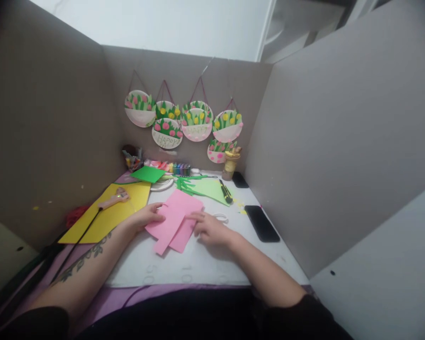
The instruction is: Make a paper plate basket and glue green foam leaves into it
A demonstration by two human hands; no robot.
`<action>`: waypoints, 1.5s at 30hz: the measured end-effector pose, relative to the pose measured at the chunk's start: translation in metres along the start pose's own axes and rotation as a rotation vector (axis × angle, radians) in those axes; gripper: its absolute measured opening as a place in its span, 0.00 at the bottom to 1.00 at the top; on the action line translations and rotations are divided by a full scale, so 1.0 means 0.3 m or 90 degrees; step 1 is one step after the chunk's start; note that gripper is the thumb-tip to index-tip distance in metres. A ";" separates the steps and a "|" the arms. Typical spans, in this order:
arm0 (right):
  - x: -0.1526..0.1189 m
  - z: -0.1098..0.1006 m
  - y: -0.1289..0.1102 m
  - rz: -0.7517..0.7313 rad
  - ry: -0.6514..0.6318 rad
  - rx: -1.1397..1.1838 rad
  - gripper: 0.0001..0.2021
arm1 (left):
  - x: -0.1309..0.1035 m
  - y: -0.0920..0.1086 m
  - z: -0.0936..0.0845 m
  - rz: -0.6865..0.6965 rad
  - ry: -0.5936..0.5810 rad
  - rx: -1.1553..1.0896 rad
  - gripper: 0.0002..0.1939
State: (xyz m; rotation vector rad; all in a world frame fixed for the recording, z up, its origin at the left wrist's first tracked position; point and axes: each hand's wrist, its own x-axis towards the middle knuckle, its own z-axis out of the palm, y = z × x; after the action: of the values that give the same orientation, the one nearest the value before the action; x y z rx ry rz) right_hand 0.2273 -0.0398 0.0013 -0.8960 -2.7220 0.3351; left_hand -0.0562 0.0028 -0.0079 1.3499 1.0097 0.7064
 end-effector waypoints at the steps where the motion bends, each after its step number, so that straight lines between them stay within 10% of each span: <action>1: -0.005 -0.007 0.020 0.055 0.043 0.003 0.13 | -0.003 0.001 -0.005 -0.001 0.008 0.011 0.33; 12: -0.106 -0.037 0.216 0.373 -0.028 0.035 0.10 | -0.040 0.034 0.008 -0.036 -0.057 0.069 0.32; 17: -0.026 -0.083 0.444 0.555 0.157 -0.088 0.17 | -0.039 0.033 0.011 -0.054 -0.037 0.213 0.32; 22: 0.055 -0.051 0.582 0.712 0.144 -0.088 0.26 | -0.050 0.048 0.011 -0.046 -0.037 0.263 0.33; 35: -0.196 -0.123 0.683 0.804 0.218 -0.192 0.19 | -0.037 0.040 0.022 -0.056 -0.037 0.264 0.31; 45: -0.093 -0.121 0.689 0.782 0.147 -0.228 0.18 | -0.039 0.038 0.021 -0.048 -0.025 0.279 0.31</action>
State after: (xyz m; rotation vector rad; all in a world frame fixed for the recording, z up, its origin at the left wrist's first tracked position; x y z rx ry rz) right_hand 0.3734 0.1105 -0.0300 -2.4266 -1.7121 -0.0738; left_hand -0.0540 -0.0090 0.0050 1.6830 1.2234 0.4117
